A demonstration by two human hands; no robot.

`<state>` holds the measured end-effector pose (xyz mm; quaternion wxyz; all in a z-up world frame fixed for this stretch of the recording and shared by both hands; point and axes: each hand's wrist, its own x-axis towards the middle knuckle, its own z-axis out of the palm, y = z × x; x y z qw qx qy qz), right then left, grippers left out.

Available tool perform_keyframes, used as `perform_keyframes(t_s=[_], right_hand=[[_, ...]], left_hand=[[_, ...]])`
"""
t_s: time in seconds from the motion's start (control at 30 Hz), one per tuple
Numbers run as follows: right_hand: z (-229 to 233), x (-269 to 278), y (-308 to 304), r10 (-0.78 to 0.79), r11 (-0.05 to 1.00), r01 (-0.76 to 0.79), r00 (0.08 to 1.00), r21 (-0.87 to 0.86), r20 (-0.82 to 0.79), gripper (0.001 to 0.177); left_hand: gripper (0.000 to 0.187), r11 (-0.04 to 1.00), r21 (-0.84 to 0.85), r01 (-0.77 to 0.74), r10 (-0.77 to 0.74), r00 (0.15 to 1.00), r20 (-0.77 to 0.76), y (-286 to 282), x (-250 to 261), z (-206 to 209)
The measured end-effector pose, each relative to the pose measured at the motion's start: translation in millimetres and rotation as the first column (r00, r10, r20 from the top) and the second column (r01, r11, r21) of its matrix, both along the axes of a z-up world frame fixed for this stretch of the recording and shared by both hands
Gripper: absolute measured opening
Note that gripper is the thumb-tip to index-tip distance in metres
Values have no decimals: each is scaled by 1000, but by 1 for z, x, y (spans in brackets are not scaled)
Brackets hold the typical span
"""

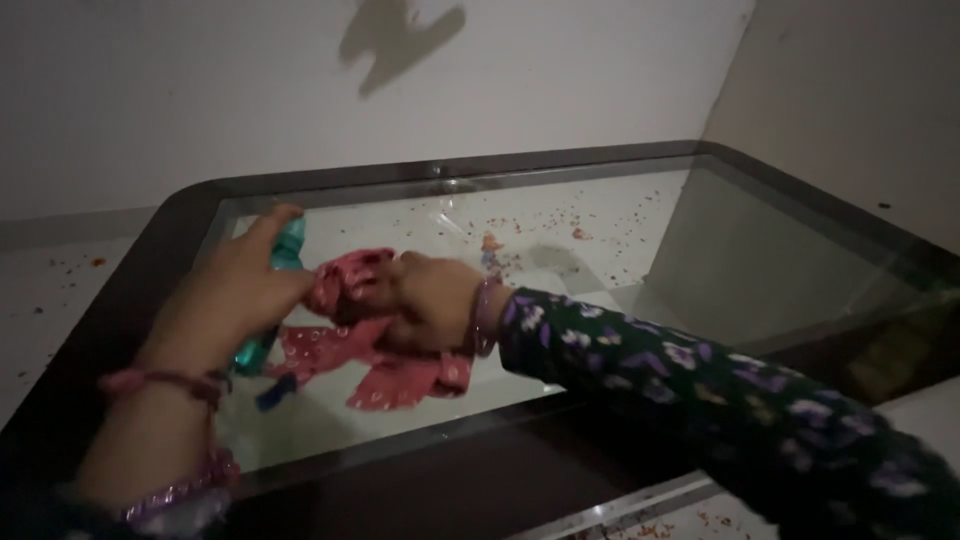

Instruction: The person sprays a cleaning solution onto a glass display case and wipes the surface with a pink cloth. They repeatedly spray and wipe the glass top and front panel, removing scattered debris from the surface.

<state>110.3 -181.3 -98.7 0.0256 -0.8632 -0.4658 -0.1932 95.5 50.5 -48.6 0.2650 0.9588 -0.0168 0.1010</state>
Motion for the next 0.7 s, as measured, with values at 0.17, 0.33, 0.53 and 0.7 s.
perform_keyframes(t_s=[0.17, 0.33, 0.53, 0.7], right_hand=[[10, 34, -4, -413, 909, 417, 900, 0, -142, 48], [28, 3, -19, -496, 860, 501, 866, -102, 66, 42], [12, -18, -1, -350, 924, 331, 934, -194, -73, 36], [10, 31, 43, -114, 992, 110, 990, -55, -83, 46]], left_hand=[[82, 989, -45, 141, -134, 982, 131, -3, 8, -1], [83, 918, -353, 180, -108, 971, 214, -6, 17, -10], [85, 970, -242, 34, -3, 992, 126, -2, -8, 12], [88, 975, -220, 34, -15, 996, 92, 21, -8, 10]])
